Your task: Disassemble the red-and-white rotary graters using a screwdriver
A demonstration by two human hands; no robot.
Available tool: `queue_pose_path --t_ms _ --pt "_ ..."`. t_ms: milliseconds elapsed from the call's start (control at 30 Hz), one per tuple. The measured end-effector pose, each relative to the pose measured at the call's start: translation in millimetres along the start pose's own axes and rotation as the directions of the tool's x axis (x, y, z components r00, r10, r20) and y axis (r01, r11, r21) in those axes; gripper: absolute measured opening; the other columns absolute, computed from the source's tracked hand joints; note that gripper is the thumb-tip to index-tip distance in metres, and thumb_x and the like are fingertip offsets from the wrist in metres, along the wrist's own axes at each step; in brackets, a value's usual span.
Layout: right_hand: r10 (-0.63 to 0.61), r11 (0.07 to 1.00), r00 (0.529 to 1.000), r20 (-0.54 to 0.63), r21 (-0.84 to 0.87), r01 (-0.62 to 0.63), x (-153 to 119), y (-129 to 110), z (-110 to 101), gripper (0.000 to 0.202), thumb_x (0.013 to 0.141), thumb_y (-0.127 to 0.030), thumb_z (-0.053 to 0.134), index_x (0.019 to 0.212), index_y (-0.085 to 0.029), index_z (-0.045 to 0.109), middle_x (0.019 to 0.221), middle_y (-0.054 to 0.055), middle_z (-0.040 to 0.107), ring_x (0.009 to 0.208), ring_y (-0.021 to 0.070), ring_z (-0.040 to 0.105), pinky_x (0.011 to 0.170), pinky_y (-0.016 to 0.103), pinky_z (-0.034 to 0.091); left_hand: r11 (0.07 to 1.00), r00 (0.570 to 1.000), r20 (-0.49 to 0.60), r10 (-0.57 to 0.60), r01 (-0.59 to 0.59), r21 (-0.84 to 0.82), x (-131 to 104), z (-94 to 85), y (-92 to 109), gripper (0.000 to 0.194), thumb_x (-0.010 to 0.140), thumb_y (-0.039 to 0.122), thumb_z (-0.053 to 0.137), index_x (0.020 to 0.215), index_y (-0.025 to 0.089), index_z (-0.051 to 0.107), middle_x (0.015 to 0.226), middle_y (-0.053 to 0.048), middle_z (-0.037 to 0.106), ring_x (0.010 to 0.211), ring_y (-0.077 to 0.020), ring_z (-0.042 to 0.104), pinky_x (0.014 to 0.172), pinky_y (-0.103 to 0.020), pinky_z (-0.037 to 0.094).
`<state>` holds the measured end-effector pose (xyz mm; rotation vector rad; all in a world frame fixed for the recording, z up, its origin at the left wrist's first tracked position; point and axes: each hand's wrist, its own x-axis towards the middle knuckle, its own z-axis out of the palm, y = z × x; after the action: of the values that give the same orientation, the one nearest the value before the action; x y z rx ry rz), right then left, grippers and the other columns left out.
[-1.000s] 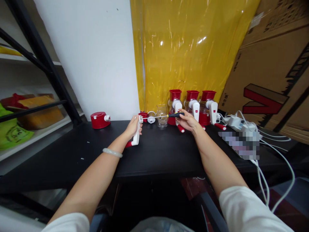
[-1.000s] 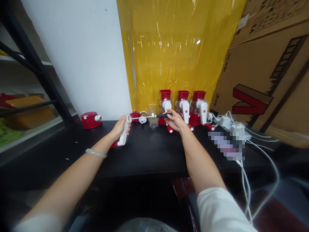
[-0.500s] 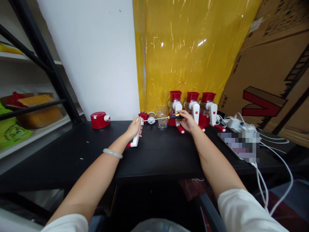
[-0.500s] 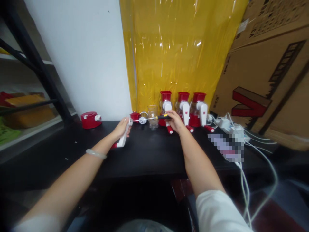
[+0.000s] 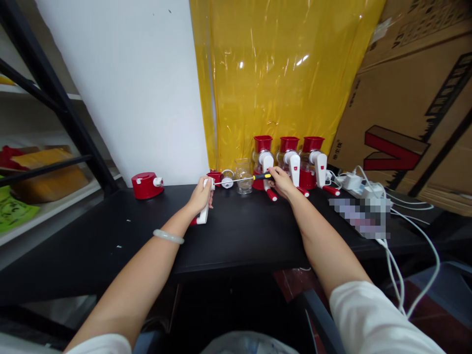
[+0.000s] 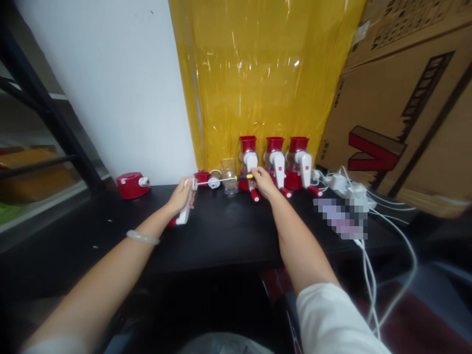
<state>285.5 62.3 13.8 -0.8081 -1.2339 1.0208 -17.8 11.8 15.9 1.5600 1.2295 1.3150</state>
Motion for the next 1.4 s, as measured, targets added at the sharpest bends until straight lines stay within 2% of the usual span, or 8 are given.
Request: queue_pose_path --t_ms 267,500,867,1000,1133,1233,1333,1400 --pt "0.030 0.972 0.989 0.142 0.225 -0.062 -3.7 -4.3 -0.1 0.050 0.058 -0.045 0.088 0.088 -0.024 0.054 0.071 -0.005 0.056 0.057 0.0080 0.050 0.053 0.023 0.041 0.986 0.999 -0.006 -0.041 0.039 -0.161 3.1 -3.3 4.6 0.022 0.099 0.046 0.036 0.103 0.025 0.040 0.059 0.010 0.046 0.034 -0.0080 0.043 0.035 -0.019 0.042" --pt "0.025 0.947 0.979 0.202 0.309 -0.088 -6.6 -10.6 -5.6 0.046 0.057 -0.029 0.088 0.092 -0.025 0.058 0.079 -0.005 0.058 0.067 0.0101 0.054 0.061 0.025 0.044 0.989 0.997 -0.029 -0.075 0.071 -0.127 3.9 -3.1 2.2 0.021 0.099 0.046 0.038 0.102 0.025 0.041 0.058 0.010 0.045 0.033 -0.0085 0.043 0.033 -0.020 0.042" --pt "0.006 0.931 0.949 0.315 0.345 -0.121 -8.7 -10.7 -13.1 0.048 0.057 -0.023 0.087 0.091 -0.027 0.054 0.083 -0.004 0.061 0.067 0.0112 0.055 0.064 0.027 0.044 0.954 0.987 0.067 -0.144 0.156 -0.256 3.6 -5.4 7.2 0.028 0.096 0.053 0.040 0.094 0.024 0.038 0.057 0.009 0.047 0.033 -0.0091 0.041 0.033 -0.020 0.040" --pt "-0.041 0.934 0.958 0.284 0.350 -0.064 -12.6 -18.2 -11.9 0.046 0.057 -0.020 0.086 0.087 -0.027 0.053 0.096 -0.003 0.067 0.078 0.0129 0.059 0.068 0.027 0.046 0.932 0.970 0.140 -0.201 0.233 -0.277 1.9 -5.0 9.8 0.031 0.094 0.054 0.043 0.091 0.023 0.039 0.055 0.008 0.047 0.032 -0.0094 0.040 0.032 -0.020 0.038" --pt "-0.053 0.942 0.970 0.238 0.335 -0.031 -13.3 -23.0 -7.2 0.048 0.056 -0.023 0.086 0.093 -0.028 0.056 0.097 -0.003 0.069 0.087 0.0150 0.063 0.072 0.028 0.049 0.943 0.970 0.144 -0.198 0.228 -0.244 -0.6 -0.5 9.8 0.031 0.094 0.054 0.044 0.091 0.023 0.039 0.055 0.008 0.046 0.031 -0.0093 0.039 0.031 -0.020 0.037" --pt "-0.037 0.976 0.993 0.114 0.216 0.012 -9.9 -21.0 -1.0 0.045 0.064 -0.042 0.081 0.101 -0.028 0.058 0.091 0.000 0.070 0.085 0.0179 0.066 0.065 0.028 0.049 0.969 0.984 0.104 -0.147 0.165 -0.184 -1.5 2.7 7.3 0.029 0.095 0.053 0.042 0.096 0.024 0.040 0.055 0.009 0.046 0.032 -0.0094 0.041 0.031 -0.020 0.038" --pt "-0.026 0.999 0.997 -0.076 -0.020 0.025 -5.9 -16.7 3.2 0.050 0.078 -0.069 0.058 0.102 -0.024 0.060 0.074 0.002 0.067 0.061 0.0173 0.063 0.050 0.027 0.043 0.994 0.997 0.055 -0.056 0.061 -0.096 -2.2 3.7 4.4 0.026 0.097 0.049 0.042 0.104 0.025 0.043 0.058 0.009 0.046 0.033 -0.0089 0.043 0.033 -0.019 0.041" --pt "-0.062 0.983 0.986 -0.153 -0.180 0.034 -4.4 -14.3 2.9 0.058 0.081 -0.077 0.046 0.092 -0.021 0.062 0.063 0.002 0.062 0.047 0.0152 0.056 0.043 0.027 0.037 0.999 0.999 0.035 0.008 -0.007 -0.035 -3.2 3.7 3.3 0.025 0.098 0.047 0.041 0.109 0.025 0.043 0.059 0.009 0.046 0.034 -0.0081 0.044 0.034 -0.019 0.042"
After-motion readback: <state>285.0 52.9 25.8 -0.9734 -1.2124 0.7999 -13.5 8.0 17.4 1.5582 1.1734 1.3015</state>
